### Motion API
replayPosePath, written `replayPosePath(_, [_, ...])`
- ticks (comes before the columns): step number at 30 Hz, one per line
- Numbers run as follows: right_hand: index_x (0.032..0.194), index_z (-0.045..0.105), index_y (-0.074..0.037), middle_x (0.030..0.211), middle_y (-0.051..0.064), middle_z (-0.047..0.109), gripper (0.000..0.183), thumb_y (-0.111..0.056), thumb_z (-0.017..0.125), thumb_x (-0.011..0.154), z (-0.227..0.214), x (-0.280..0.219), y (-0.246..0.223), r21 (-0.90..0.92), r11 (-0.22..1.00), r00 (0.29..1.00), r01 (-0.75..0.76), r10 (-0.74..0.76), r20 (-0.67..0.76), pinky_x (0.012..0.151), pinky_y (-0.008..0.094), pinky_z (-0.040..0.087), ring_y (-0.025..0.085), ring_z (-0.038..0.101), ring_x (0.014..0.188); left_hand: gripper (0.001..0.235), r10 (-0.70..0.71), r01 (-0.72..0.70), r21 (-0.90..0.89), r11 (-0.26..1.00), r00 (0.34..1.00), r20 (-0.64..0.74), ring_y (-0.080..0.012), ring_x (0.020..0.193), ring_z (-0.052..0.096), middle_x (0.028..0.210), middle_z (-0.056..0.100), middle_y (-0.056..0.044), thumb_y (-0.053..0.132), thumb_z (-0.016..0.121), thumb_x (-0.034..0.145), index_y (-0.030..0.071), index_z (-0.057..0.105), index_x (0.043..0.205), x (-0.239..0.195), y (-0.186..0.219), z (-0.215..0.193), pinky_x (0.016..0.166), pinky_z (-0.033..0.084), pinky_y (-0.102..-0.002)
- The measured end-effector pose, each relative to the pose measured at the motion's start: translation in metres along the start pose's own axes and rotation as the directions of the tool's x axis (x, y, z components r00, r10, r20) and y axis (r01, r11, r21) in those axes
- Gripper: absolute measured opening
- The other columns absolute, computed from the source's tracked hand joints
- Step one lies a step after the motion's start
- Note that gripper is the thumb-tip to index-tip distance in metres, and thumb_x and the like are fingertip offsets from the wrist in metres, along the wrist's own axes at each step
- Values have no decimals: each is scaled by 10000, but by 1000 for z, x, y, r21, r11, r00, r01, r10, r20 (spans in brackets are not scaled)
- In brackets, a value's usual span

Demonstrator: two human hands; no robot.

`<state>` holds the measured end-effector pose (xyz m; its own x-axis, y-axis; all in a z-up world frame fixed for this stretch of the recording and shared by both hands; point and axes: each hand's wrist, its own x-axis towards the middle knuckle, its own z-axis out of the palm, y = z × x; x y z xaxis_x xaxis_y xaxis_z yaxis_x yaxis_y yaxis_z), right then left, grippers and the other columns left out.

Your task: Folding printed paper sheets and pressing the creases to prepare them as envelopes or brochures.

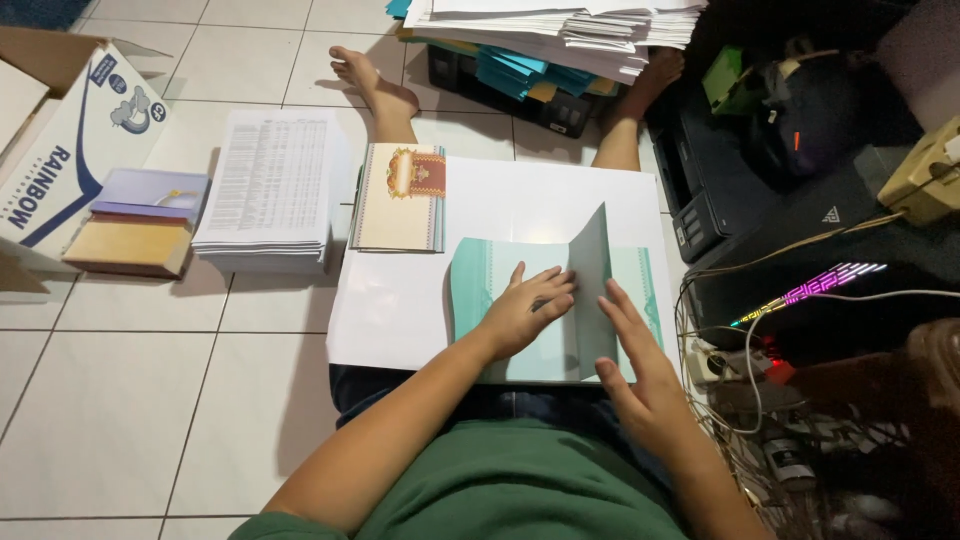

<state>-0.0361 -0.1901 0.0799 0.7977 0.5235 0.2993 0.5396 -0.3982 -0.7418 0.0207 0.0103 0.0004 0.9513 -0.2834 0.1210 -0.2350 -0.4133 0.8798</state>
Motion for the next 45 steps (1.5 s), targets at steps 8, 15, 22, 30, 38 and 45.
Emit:
replayPosePath(8, [1611, -141, -255, 1679, 137, 290, 856, -279, 424, 968, 15, -12, 34, 243, 969, 984, -50, 7, 176, 1213, 609, 191, 393, 216, 1571, 1218, -69, 68, 42, 997, 998, 13, -236, 1532, 285, 1509, 537, -124, 929, 168, 678, 7, 624, 1332, 2, 12, -6, 1255, -71, -557])
replayPosePath(15, [1625, 45, -104, 1672, 207, 285, 736, -409, 327, 1017, 10, -9, 11, 225, 974, 999, 36, -40, 14, 1241, 639, 104, 425, 215, 1573, 1141, -58, 57, 61, 997, 998, 14, -216, 1508, 338, 1491, 556, -118, 888, 292, 698, -18, 640, 1300, -1, 15, -7, 1269, -55, -527])
replayPosePath(22, [1470, 450, 1, 1621, 235, 387, 549, -155, 497, 946, 1, -11, 0, -210, 950, 962, 230, -254, -98, 1319, 530, 168, 376, 298, 1568, 1189, -37, 36, 103, 994, 999, 10, -227, 1498, 356, 1490, 556, -101, 922, 264, 663, 8, 617, 1335, -2, 12, -6, 1268, -64, -541])
replayPosePath(30, [1422, 534, -18, 1576, 178, 472, 539, -8, 561, 884, 9, 2, 4, -300, 954, 999, -11, -3, -46, 1144, 405, 401, 307, 431, 1474, 932, -203, 120, -597, 793, 976, -73, -240, 957, 532, 1287, 576, -224, 281, 504, 762, -37, 223, 1591, -5, -6, -21, 860, 454, -381])
replayPosePath(38, [1398, 561, -31, 1522, 121, 536, 510, -173, 610, 910, 35, -2, 55, -563, 816, 988, 132, -63, 140, 1046, 368, 472, 273, 516, 1393, 756, 216, -40, 366, 930, 863, -456, -427, 1522, 232, 1652, 221, -270, 118, 582, 869, 26, 285, 1558, -3, -13, -13, 1232, 225, -549])
replayPosePath(45, [1514, 484, -81, 1588, 159, 448, 515, -151, 499, 1003, 39, 15, 60, -662, 739, 972, 126, 41, 231, 1174, 389, 371, 293, 421, 1466, 544, 110, 14, 729, 684, 986, -122, -415, 1498, 321, 1570, 404, -240, 284, 307, 1044, 84, 432, 1534, -9, -24, 5, 1202, 173, -647])
